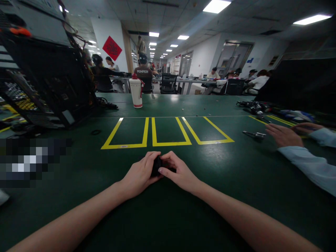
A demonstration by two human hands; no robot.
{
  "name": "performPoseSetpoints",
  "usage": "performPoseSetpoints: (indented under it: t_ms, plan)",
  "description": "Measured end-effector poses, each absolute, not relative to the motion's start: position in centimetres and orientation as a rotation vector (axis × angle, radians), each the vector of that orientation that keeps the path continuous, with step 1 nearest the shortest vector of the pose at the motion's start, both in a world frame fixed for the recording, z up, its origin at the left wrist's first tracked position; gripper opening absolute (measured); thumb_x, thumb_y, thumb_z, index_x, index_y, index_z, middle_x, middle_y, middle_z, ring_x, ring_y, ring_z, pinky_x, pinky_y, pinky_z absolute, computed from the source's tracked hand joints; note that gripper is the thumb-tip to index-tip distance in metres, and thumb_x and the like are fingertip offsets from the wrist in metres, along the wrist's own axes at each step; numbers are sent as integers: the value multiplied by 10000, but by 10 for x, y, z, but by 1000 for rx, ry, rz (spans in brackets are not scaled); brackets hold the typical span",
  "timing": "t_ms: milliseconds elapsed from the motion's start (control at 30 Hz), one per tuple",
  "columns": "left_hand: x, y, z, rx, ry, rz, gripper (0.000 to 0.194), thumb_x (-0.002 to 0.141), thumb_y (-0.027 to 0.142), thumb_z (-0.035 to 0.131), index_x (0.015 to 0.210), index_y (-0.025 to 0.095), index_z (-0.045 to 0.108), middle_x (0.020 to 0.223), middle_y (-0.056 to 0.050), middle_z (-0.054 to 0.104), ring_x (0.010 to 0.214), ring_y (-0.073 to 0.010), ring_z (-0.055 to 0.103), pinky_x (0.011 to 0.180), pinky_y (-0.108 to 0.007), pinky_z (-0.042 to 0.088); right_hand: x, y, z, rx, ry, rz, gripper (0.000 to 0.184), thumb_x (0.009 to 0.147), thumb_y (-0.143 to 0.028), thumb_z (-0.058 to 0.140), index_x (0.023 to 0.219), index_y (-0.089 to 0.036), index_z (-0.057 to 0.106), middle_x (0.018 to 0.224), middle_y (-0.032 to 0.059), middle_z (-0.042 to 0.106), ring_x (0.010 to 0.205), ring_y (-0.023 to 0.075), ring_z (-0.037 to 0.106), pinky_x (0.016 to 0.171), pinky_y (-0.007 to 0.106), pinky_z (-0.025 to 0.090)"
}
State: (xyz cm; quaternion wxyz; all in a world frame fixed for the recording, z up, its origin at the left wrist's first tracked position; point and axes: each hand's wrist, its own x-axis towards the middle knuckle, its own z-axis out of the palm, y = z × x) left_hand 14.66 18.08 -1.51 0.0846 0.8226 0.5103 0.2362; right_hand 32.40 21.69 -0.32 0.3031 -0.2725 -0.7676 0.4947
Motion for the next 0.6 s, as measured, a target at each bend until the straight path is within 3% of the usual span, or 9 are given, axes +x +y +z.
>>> performPoseSetpoints:
  t_ms: [600]
  plan:
    - [148, 179, -15, 2463, 1552, 708, 635, 752, 247, 553, 1242, 266, 151, 1238, -63, 360, 1031, -225, 503, 798, -405, 469, 324, 217, 0, -729, -2068, 1278, 237, 777, -280, 540, 993, -216, 465, 997, 22, 492, 916, 158, 521, 825, 349, 460]
